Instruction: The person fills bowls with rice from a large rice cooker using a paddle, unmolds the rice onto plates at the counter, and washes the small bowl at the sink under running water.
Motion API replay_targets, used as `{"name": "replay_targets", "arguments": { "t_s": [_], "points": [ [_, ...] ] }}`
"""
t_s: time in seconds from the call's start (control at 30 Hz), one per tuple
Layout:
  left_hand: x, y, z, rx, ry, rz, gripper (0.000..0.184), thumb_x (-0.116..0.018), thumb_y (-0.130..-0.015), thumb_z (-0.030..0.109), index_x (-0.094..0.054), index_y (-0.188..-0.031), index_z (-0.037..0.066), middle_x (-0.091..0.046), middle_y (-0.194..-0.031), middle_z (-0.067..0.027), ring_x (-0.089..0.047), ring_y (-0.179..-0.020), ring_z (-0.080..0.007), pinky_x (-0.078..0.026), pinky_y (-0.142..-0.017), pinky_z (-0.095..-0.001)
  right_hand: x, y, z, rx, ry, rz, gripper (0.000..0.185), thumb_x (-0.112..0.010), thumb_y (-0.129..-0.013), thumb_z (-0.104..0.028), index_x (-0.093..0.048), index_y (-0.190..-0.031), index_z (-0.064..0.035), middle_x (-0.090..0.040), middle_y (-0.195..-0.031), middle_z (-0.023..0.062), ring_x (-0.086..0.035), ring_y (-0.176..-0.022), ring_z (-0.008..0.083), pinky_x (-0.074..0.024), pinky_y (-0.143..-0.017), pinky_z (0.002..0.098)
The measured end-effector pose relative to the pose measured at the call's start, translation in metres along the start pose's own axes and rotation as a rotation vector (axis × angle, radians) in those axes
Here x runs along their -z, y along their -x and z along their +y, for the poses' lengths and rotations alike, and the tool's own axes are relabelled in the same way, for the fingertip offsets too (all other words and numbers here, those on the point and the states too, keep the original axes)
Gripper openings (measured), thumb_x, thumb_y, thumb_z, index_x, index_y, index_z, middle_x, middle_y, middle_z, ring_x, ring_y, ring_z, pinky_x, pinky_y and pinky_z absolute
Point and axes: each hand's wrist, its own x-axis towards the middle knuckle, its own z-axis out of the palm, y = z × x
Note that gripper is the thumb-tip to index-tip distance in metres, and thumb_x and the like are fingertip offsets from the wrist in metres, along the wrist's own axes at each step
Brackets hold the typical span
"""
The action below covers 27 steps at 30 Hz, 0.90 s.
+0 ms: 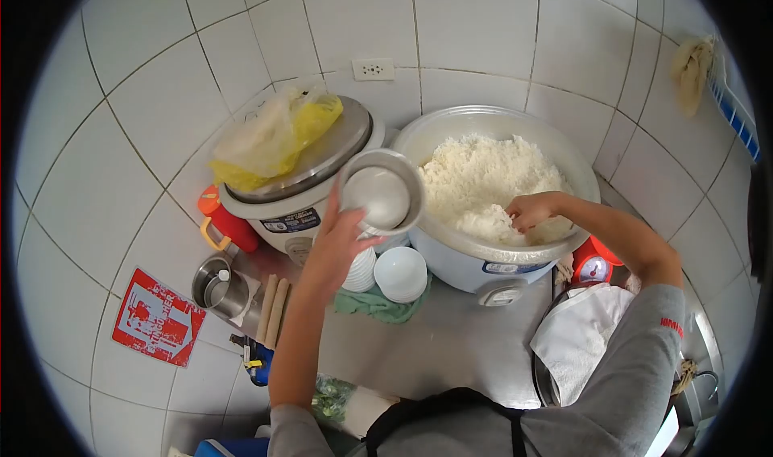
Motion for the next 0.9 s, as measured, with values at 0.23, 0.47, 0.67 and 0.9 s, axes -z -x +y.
{"name": "replay_targets", "arguments": {
  "t_s": [0.23, 0.47, 0.67, 0.9],
  "points": [
    [-0.049, -0.095, -0.023, 0.009, -0.549, -0.164, 0.063, -0.041, -0.082, 0.016, -0.009, -0.136, 0.013, -0.038, -0.120, -0.0132, -0.052, -0.086, -0.0192, -0.047, -0.078, -0.0346, 0.055, 0.043, 0.006, -0.056, -0.128, 0.288, 0.022, -0.052, -0.074, -0.015, -0.055, -0.085, 0.0036, -0.058, -0.072, 0.0094, -0.057, -0.071, 0.0153, -0.0449, -0.061, 0.0287],
    [-0.104, -0.147, -0.079, 0.317, 0.069, -0.262, 0.052, -0.041, -0.081, 0.013, -0.016, -0.126, 0.009, -0.032, -0.118, -0.0130, -0.041, -0.107, -0.0278, -0.048, -0.080, -0.0413, 0.045, 0.020, -0.085, -0.432, 1.135, 0.901, 0.022, -0.053, -0.074, -0.017, -0.059, -0.094, -0.0139, -0.061, -0.077, 0.0036, -0.059, -0.074, 0.0218, -0.0418, -0.061, 0.0373],
    [-0.085, -0.159, -0.086, 0.385, 0.223, -0.221, 0.046, -0.038, -0.082, 0.011, -0.019, -0.124, 0.008, -0.033, -0.117, -0.0143, -0.041, -0.107, -0.0304, -0.048, -0.081, -0.0428, 0.054, 0.070, -0.075, -0.136, 0.916, 1.215, 0.028, -0.050, -0.076, -0.012, -0.060, -0.101, -0.0175, -0.062, -0.073, 0.0033, -0.060, -0.069, 0.0204, -0.0424, -0.059, 0.0317],
    [-0.086, -0.147, -0.083, 0.258, 0.127, -0.292, 0.046, -0.037, -0.082, 0.010, -0.019, -0.125, 0.009, -0.032, -0.118, -0.0148, -0.040, -0.109, -0.0296, -0.046, -0.084, -0.0425, 0.038, 0.057, -0.063, -0.080, 1.097, 1.069, 0.034, -0.046, -0.078, -0.011, -0.056, -0.109, -0.0217, -0.059, -0.062, 0.0036, -0.059, -0.061, 0.0198, -0.0423, -0.057, 0.0316]
  ]
}}
